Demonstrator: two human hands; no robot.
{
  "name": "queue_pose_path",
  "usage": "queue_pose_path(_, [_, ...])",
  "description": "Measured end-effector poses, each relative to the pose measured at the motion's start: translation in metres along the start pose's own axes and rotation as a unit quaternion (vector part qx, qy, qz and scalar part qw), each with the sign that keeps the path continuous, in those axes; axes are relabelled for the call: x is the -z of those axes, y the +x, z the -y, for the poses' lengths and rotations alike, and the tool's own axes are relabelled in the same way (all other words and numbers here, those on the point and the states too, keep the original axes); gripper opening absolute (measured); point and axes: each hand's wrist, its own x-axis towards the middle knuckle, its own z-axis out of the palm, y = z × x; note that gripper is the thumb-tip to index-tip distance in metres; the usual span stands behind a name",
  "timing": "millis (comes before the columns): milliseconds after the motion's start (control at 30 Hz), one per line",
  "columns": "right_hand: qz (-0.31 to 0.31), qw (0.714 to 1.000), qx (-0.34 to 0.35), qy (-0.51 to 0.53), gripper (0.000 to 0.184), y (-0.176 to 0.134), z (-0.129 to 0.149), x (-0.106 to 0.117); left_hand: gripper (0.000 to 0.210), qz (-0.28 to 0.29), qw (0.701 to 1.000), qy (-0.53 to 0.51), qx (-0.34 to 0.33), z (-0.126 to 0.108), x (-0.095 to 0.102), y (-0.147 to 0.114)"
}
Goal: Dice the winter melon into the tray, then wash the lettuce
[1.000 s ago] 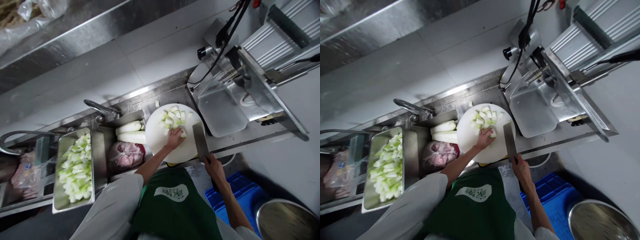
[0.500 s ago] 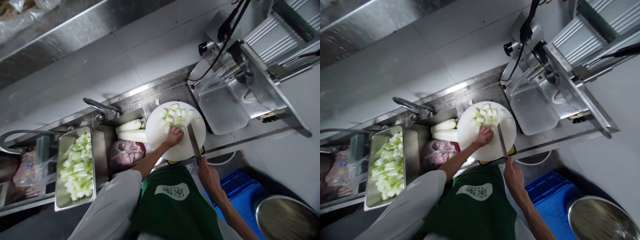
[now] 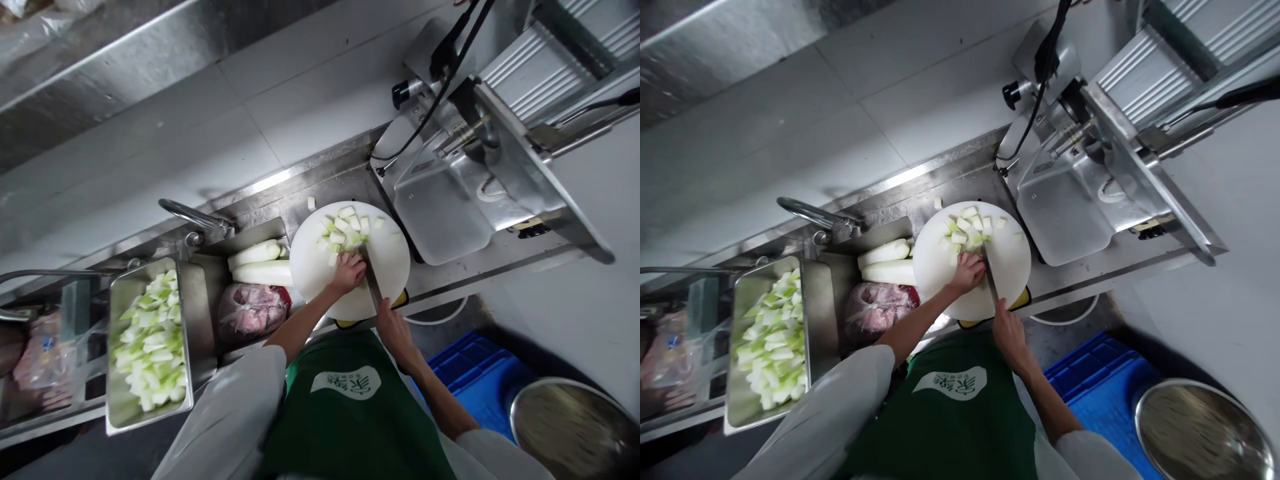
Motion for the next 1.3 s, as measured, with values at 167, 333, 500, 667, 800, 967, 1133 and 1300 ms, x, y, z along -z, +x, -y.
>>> queue_pose_path(167, [0.08,0.996,-0.049,0.009,0.032,-0.034,-0.016,-0.003,0.029,-0.03,0.999,-0.018,0.018,0.001,-0.003,-0.005])
queue_pose_path(333, [0.07,0.997,-0.04,0.006,0.022,-0.072,-0.049,0.006,0.029,-0.128,0.989,-0.062,0.03,0.021,0.009,-0.014])
queue_pose_path(500, [-0.032,0.998,-0.007,-0.05,0.018,-0.075,-0.069,0.013,0.036,-0.387,0.904,-0.078,0.166,0.067,0.05,-0.018])
queue_pose_path(667, [-0.145,0.982,0.016,-0.118,0.027,-0.055,-0.072,0.02,0.037,-0.482,0.858,-0.069,0.165,0.077,0.096,-0.021])
queue_pose_path(800, [-0.195,0.969,0.055,-0.143,0.034,-0.04,-0.079,0.023,0.036,-0.436,0.892,-0.061,0.104,0.041,0.107,-0.032])
queue_pose_path(967, [-0.194,0.962,0.115,-0.156,0.036,-0.021,-0.073,0.025,0.047,-0.06,0.992,0.027,-0.106,-0.024,0.073,-0.045])
queue_pose_path(1133, [-0.193,0.956,0.144,-0.166,0.035,-0.019,-0.07,0.026,0.077,0.05,0.99,0.045,-0.125,-0.027,0.041,-0.046])
queue_pose_path(1300, [-0.237,0.958,0.103,-0.126,0.036,-0.048,-0.102,0.03,0.076,0.053,0.996,0.0,-0.069,0.02,0.039,-0.049])
